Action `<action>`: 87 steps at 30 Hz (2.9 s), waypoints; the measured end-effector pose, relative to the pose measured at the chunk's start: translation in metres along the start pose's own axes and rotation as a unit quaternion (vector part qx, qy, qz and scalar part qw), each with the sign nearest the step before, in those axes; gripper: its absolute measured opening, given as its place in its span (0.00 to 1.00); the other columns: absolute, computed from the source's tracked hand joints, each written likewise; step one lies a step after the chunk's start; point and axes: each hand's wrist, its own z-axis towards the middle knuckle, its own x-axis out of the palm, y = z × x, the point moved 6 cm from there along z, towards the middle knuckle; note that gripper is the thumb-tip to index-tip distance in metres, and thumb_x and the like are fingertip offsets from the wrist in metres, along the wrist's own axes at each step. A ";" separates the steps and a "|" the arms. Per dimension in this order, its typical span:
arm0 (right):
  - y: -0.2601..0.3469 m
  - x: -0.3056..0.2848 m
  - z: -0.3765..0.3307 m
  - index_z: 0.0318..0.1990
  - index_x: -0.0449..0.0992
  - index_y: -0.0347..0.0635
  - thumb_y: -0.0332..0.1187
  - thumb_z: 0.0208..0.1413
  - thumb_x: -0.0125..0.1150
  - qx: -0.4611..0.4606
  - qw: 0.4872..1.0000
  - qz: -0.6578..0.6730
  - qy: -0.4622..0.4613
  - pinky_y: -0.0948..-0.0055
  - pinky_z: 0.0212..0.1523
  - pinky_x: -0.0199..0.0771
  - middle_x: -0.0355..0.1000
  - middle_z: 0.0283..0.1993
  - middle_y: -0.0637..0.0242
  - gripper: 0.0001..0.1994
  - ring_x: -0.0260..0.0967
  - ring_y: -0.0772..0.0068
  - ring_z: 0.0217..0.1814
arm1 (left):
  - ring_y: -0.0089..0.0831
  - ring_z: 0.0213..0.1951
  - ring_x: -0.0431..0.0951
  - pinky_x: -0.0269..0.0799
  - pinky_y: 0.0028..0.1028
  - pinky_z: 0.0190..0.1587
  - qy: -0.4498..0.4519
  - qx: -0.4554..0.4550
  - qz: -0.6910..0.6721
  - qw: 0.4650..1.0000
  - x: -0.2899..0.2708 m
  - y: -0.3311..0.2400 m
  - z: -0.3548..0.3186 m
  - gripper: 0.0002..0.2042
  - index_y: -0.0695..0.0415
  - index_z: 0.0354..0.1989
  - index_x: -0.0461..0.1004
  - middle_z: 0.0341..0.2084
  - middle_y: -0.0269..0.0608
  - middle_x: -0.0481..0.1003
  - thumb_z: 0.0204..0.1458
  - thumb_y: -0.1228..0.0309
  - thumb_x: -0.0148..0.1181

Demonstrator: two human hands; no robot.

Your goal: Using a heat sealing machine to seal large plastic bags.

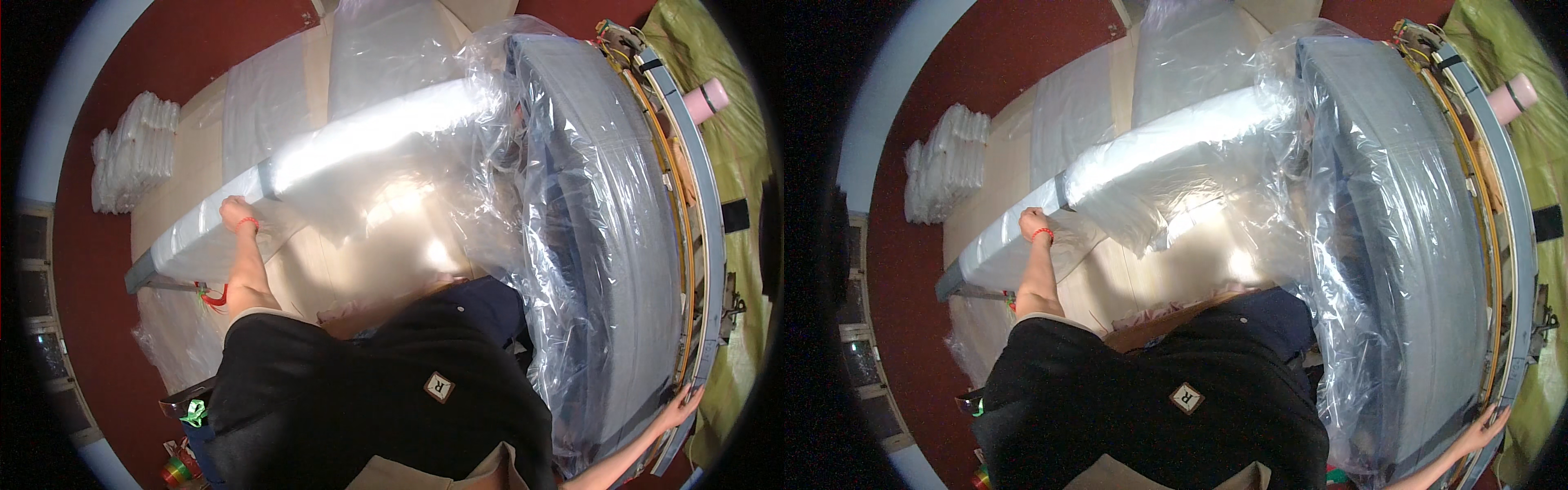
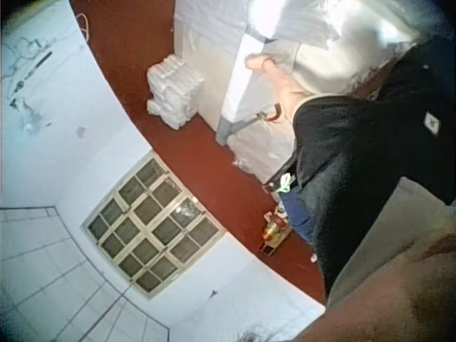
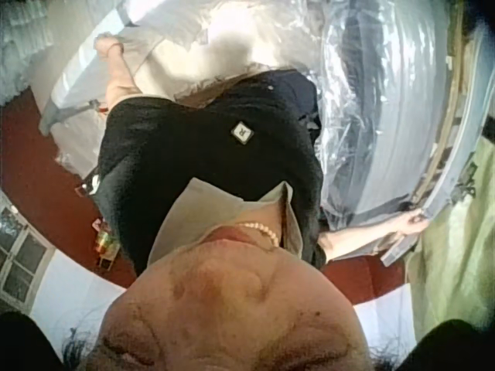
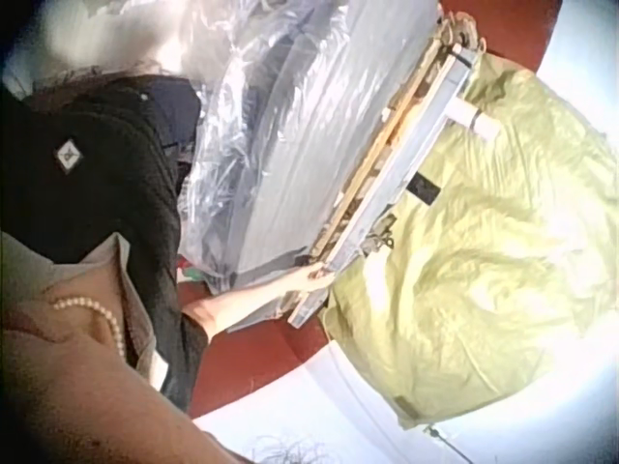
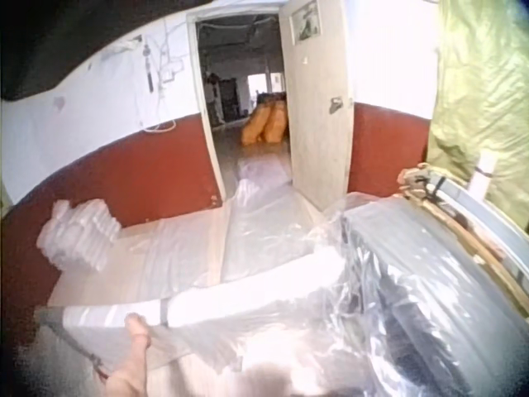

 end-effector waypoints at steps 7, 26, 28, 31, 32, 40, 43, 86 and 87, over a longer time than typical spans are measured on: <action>-0.053 0.000 -0.008 0.49 0.66 0.39 0.35 0.52 0.52 0.074 0.997 0.025 -0.003 0.74 0.44 0.65 0.66 0.47 0.59 0.17 0.65 0.69 0.44 | 0.42 0.32 0.72 0.68 0.32 0.34 -0.239 -0.424 -0.315 0.815 -0.038 0.098 0.035 0.07 0.63 0.33 0.66 0.29 0.49 0.72 0.45 0.79 0.45; 0.354 0.033 -0.024 0.45 0.63 0.36 0.28 0.41 0.61 0.100 0.451 0.792 0.399 0.76 0.36 0.68 0.68 0.36 0.66 0.21 0.67 0.74 0.36 | 0.35 0.29 0.70 0.68 0.28 0.30 -0.053 0.850 -0.445 0.276 -0.400 -0.461 -0.374 0.12 0.59 0.30 0.71 0.24 0.41 0.67 0.31 0.80 0.55; 0.323 0.021 -0.046 0.36 0.69 0.38 0.30 0.41 0.61 0.120 0.524 0.720 0.440 0.77 0.30 0.67 0.69 0.26 0.70 0.13 0.66 0.78 0.26 | 0.35 0.28 0.71 0.67 0.27 0.30 -0.052 0.809 -0.498 0.309 -0.413 -0.483 -0.364 0.09 0.61 0.27 0.70 0.23 0.42 0.68 0.34 0.83 0.53; 0.239 0.001 -0.084 0.26 0.72 0.40 0.33 0.40 0.63 0.027 0.691 0.611 0.385 0.79 0.24 0.64 0.68 0.20 0.71 0.08 0.64 0.81 0.24 | 0.36 0.34 0.70 0.66 0.26 0.37 -0.054 0.764 -0.500 0.404 -0.417 -0.520 -0.346 0.08 0.61 0.29 0.70 0.29 0.41 0.69 0.39 0.85 0.51; 0.212 -0.027 -0.087 0.23 0.70 0.38 0.29 0.38 0.63 -0.015 0.763 0.505 0.403 0.84 0.22 0.60 0.66 0.19 0.71 0.07 0.61 0.82 0.20 | 0.35 0.37 0.69 0.65 0.25 0.39 -0.073 0.748 -0.510 0.418 -0.417 -0.527 -0.335 0.08 0.61 0.29 0.70 0.32 0.41 0.68 0.39 0.84 0.52; -0.082 -0.210 -0.189 0.23 0.71 0.38 0.23 0.42 0.54 0.392 0.898 0.199 0.001 0.83 0.29 0.61 0.65 0.23 0.75 0.01 0.61 0.84 0.27 | 0.15 0.24 0.63 0.59 0.14 0.26 0.546 0.456 -0.612 0.346 -0.340 -0.602 -0.394 0.04 0.57 0.30 0.67 0.25 0.29 0.66 0.51 0.71 0.47; -0.129 -0.265 -0.202 0.34 0.67 0.43 0.34 0.51 0.52 0.382 0.766 0.419 -0.304 0.86 0.31 0.61 0.67 0.31 0.72 0.06 0.62 0.83 0.31 | 0.13 0.22 0.63 0.59 0.13 0.22 0.660 0.348 -0.598 0.292 -0.353 -0.584 -0.459 0.06 0.55 0.33 0.67 0.25 0.27 0.67 0.52 0.67 0.46; -0.228 -0.085 -0.157 0.30 0.75 0.49 0.42 0.39 0.63 0.571 0.806 -0.157 0.002 0.65 0.45 0.60 0.67 0.40 0.63 0.11 0.62 0.63 0.46 | 0.10 0.16 0.53 0.45 0.13 0.17 0.656 0.533 -0.368 0.386 -0.203 -0.553 -0.477 0.06 0.54 0.21 0.67 0.14 0.20 0.60 0.46 0.70 0.56; -0.233 -0.081 -0.157 0.28 0.74 0.47 0.41 0.39 0.62 0.545 0.820 -0.175 -0.010 0.64 0.41 0.63 0.68 0.37 0.62 0.10 0.65 0.61 0.42 | 0.10 0.15 0.53 0.46 0.13 0.17 0.668 0.549 -0.364 0.346 -0.204 -0.552 -0.476 0.05 0.55 0.22 0.67 0.13 0.20 0.60 0.45 0.71 0.56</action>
